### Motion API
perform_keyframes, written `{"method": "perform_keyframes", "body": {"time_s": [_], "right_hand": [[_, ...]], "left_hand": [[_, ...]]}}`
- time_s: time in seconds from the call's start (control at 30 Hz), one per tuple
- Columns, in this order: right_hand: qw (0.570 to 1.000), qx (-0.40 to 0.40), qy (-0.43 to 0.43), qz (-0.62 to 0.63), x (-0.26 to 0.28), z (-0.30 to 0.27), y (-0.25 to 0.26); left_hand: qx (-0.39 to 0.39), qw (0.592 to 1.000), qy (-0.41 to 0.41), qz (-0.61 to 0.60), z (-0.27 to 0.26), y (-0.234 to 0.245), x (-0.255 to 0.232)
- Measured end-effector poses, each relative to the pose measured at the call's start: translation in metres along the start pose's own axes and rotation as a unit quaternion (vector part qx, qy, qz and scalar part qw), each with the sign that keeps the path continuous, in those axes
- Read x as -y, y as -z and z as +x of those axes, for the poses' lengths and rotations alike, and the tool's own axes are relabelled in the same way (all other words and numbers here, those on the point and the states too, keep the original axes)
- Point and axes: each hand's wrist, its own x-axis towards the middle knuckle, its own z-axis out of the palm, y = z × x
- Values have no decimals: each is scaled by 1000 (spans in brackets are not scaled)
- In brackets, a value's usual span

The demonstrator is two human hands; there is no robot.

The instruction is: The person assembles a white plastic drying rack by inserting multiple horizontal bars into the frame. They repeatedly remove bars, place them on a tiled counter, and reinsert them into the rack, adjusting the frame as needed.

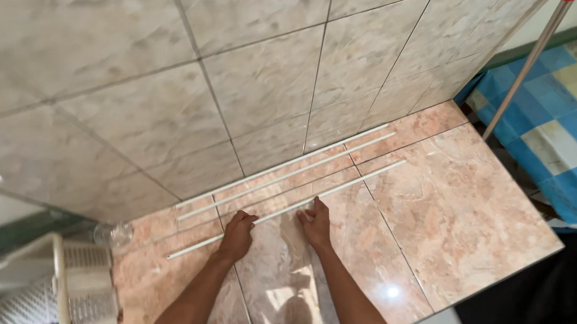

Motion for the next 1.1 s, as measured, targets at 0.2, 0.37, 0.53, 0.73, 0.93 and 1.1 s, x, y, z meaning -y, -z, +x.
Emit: {"method": "perform_keyframes", "body": {"time_s": [0.2,0.37,0.53,0.73,0.93,1.1], "right_hand": [[964,-8,146,-224,-5,35,3],[940,104,-52,-319,26,56,-2],[909,156,-80,-378,59,68,-1],[898,192,-69,-390,73,92,-4],[888,222,-83,-394,62,100,-6],[887,240,-78,-386,39,104,-11]], "left_hand": [[-18,1000,-16,17,51,-16,19],[-38,983,-66,167,72,-15,32],[-82,982,-95,138,86,-16,40],[-132,973,-88,166,105,-15,44],[-130,968,-43,211,108,-22,41],[-110,968,-29,224,106,-28,41]]}}
